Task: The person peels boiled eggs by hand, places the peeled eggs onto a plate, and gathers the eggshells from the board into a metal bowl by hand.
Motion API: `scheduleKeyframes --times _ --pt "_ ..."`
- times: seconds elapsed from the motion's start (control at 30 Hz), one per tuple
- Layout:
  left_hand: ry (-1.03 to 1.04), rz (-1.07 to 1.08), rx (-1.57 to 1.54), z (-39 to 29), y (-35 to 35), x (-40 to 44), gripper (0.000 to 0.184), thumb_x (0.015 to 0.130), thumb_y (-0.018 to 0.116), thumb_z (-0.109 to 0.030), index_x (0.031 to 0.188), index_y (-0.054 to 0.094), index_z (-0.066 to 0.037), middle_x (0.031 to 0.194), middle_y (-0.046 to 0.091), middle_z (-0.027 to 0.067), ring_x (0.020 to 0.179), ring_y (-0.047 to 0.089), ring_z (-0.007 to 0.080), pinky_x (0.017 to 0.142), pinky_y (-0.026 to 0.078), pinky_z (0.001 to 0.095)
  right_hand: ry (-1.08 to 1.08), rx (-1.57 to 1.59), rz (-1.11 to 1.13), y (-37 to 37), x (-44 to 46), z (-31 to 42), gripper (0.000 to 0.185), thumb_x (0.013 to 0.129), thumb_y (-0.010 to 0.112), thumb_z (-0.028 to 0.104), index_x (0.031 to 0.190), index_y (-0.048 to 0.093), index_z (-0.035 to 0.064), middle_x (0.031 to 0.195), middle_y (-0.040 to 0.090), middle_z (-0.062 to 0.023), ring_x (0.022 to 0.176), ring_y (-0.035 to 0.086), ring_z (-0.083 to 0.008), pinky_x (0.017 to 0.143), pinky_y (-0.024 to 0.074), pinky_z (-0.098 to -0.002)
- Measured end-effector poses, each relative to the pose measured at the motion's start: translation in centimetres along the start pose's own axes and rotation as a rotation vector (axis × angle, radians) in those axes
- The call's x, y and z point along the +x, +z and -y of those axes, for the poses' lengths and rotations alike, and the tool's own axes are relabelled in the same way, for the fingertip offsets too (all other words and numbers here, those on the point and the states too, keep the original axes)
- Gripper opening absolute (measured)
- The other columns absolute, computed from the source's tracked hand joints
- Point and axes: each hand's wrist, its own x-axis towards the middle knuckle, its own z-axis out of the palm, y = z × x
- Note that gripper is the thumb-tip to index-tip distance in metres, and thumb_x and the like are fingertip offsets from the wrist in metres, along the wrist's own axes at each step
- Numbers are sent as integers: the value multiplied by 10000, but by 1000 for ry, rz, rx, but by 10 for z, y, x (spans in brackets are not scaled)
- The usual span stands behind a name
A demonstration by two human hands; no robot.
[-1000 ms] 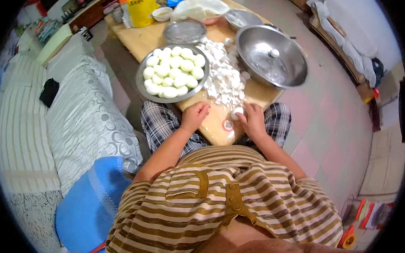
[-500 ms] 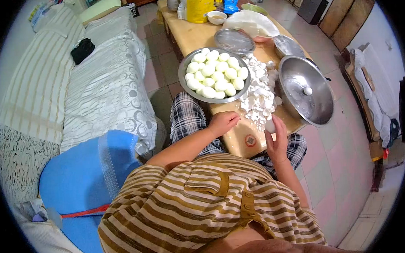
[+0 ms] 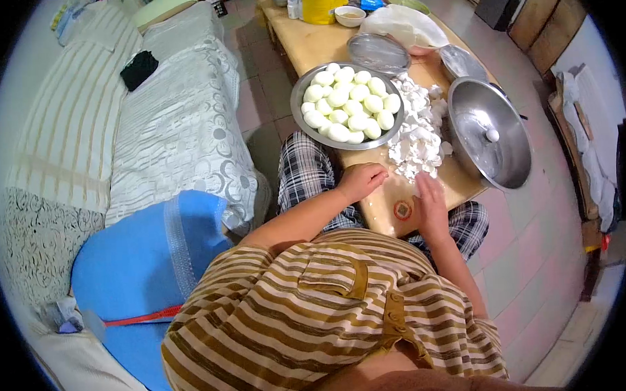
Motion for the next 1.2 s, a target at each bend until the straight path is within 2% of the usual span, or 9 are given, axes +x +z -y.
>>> scheduleKeyframes --times 0.03,0.13,0.43,0.57,0.63,0.67,0.73,1.07,1.2 --pt "-23 9 4 -1 -1 0 200 910 580 -234 951 674 -62 835 681 104 742 663 263 674 514 350 62 -44 217 14 -11 -13 538 764 605 -10 1294 513 18 1316 521 -179 1248 455 -383 1060 389 -418" --pt "-5 -16 -15 0 0 0 202 914 579 -236 953 672 -61 826 682 96 733 666 247 672 515 337 -79 -114 266 13 -13 -10 522 770 608 15 1285 526 15 1347 506 -172 1270 445 -372 1061 394 -412" --pt "-176 85 -129 10 6 -3 194 929 594 -225 976 665 -50 881 681 73 778 649 161 730 515 293 221 115 394 -7 -9 -20 559 712 690 90 1252 547 75 1186 571 -195 1100 518 -394 966 438 -442" --pt "-280 102 -236 14 10 -6 194 944 590 -196 1010 676 -35 850 687 45 773 631 101 729 507 257 165 166 78 -15 -11 -12 459 728 712 83 1154 551 32 1133 557 -188 1066 526 -395 927 443 -432" --pt "-145 60 -124 6 6 -4 199 949 581 -189 995 684 -25 810 697 72 724 651 111 664 513 250 169 176 -102 -24 -7 -3 555 734 714 60 1262 551 106 1191 547 -164 1090 529 -371 954 441 -411" --pt "-137 63 -111 2 5 -2 193 936 576 -193 962 676 -31 844 688 123 727 672 214 681 520 315 157 164 -135 -22 -12 -4 551 742 703 61 1268 562 146 1204 544 -152 1090 534 -356 947 453 -406" --pt "-126 79 -101 -8 1 -1 193 950 570 -162 991 681 -9 800 694 74 704 650 113 648 514 252 48 3 -30 -5 -22 -16 531 726 699 64 1238 589 151 1217 545 -137 1093 534 -345 938 467 -409" --pt "-76 50 -164 -31 -4 19 158 944 563 -105 1003 659 6 921 666 111 810 647 169 706 509 264 -12 70 158 10 -22 -33 501 714 703 99 1204 621 163 1180 572 -121 1127 520 -335 924 476 -404" --pt "-25 84 -288 -51 5 62 458 879 610 -54 1307 458 1 1201 555 161 1023 622 251 814 537 299 92 268 -59 -2 19 -46 452 784 693 113 1228 612 145 1139 576 -133 1074 556 -313 885 497 -379"
